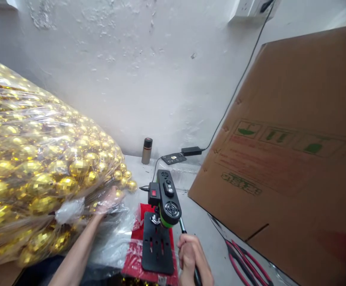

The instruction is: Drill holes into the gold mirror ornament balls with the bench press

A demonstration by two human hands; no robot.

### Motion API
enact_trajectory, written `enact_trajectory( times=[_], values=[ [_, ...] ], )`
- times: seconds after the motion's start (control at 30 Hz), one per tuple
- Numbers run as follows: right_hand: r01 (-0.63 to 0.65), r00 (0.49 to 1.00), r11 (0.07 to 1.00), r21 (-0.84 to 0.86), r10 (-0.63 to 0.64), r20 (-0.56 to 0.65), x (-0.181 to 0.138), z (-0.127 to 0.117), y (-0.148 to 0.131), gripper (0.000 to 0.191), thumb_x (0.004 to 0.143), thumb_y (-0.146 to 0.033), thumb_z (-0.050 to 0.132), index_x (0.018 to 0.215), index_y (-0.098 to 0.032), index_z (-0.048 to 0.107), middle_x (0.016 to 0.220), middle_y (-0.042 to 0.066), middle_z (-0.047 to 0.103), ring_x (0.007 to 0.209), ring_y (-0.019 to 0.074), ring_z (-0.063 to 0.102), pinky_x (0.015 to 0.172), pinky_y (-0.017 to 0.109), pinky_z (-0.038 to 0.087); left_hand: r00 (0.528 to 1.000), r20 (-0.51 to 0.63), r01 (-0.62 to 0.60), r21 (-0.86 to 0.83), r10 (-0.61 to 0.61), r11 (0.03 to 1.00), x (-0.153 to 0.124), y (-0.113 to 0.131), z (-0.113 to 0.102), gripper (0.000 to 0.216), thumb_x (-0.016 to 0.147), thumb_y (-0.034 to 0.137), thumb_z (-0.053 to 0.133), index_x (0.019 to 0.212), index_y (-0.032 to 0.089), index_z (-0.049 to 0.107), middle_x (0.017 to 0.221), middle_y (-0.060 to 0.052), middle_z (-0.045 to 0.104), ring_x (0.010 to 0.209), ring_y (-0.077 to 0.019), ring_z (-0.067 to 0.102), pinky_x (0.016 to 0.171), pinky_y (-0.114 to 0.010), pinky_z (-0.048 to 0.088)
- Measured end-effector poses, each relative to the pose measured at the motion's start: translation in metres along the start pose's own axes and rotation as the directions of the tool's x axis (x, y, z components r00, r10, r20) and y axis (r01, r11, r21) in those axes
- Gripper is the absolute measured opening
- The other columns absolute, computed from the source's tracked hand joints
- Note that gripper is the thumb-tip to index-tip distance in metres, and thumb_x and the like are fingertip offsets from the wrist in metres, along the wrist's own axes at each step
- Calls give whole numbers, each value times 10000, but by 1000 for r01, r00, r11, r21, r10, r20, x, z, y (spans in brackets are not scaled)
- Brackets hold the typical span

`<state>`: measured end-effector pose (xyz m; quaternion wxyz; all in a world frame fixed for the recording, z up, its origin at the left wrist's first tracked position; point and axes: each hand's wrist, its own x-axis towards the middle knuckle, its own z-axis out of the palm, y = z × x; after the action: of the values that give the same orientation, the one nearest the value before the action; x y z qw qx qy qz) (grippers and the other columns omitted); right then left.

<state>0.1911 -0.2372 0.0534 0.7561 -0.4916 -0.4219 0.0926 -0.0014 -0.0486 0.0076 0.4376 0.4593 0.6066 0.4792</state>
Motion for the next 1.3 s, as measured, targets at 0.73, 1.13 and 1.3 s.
enact_trajectory(
  times=[0.73,1.13,1.3],
  values=[
    [152,967,983,-107,-125,223,34,-13,-10,328,1040,-193,438,717,-216,490,665,-48,450,587,69,470,545,170,399,927,325,283,-282,-186,917,-133,-70,76,755,597,689,839,1113,169,659,732,14,717,566,-138,647,455,-206,430],
    [204,950,974,-98,-172,261,31,-20,-4,284,1022,-119,426,769,-215,511,690,-45,455,643,75,498,599,180,423,892,390,-337,235,229,912,-134,-80,82,544,803,475,674,1281,218,639,1233,-129,758,1111,-346,714,972,-503,542],
    [191,955,977,-91,-164,245,29,-20,-3,283,1017,-126,433,763,-207,529,685,-34,464,645,89,513,582,203,424,862,339,-482,326,375,813,-131,-81,95,434,745,372,716,1151,221,689,1059,-120,757,1023,-362,682,940,-536,507]
  ],
)
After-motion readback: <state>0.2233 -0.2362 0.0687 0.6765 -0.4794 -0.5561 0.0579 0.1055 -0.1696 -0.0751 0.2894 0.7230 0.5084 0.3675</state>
